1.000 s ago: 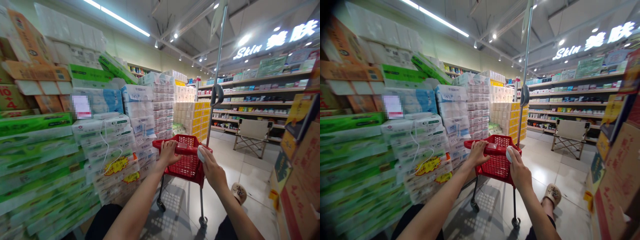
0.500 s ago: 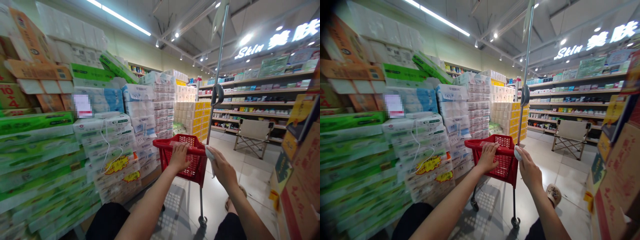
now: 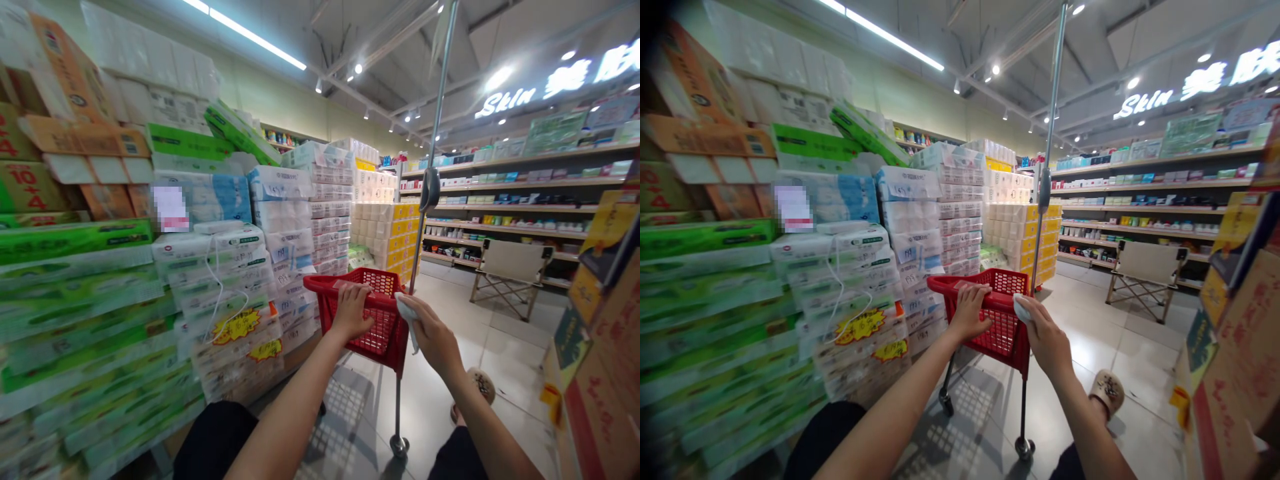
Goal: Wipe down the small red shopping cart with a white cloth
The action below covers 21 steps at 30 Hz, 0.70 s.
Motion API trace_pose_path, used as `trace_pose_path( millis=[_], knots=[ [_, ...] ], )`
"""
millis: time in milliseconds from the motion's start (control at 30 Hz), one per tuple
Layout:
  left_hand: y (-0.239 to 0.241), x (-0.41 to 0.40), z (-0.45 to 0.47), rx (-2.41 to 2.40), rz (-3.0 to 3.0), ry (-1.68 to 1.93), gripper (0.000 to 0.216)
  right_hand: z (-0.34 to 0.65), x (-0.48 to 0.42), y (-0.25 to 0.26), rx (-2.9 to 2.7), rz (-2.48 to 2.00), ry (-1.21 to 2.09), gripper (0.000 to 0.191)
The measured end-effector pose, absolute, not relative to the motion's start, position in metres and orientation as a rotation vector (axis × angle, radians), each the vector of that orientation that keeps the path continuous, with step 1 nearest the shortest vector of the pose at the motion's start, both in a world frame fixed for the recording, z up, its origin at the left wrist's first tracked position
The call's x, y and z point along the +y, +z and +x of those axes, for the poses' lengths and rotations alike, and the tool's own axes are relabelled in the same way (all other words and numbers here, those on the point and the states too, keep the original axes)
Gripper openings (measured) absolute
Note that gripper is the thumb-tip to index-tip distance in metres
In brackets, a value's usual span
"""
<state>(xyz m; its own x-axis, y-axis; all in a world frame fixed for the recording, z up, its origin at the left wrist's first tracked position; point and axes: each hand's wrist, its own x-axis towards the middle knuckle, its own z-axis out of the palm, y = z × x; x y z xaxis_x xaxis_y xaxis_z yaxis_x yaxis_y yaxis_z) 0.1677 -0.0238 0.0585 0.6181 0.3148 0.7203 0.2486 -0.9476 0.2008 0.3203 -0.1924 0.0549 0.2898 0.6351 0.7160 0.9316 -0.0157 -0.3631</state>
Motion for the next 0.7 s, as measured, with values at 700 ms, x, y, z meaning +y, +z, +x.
trace_pose_path(
  millis=[700],
  knots=[
    [0.064, -0.051, 0.164, 0.878, 2.878, 1.208, 0.053, 0.295, -0.193, 0.053, -1.523, -1.693, -0.416, 0.059]
  ],
)
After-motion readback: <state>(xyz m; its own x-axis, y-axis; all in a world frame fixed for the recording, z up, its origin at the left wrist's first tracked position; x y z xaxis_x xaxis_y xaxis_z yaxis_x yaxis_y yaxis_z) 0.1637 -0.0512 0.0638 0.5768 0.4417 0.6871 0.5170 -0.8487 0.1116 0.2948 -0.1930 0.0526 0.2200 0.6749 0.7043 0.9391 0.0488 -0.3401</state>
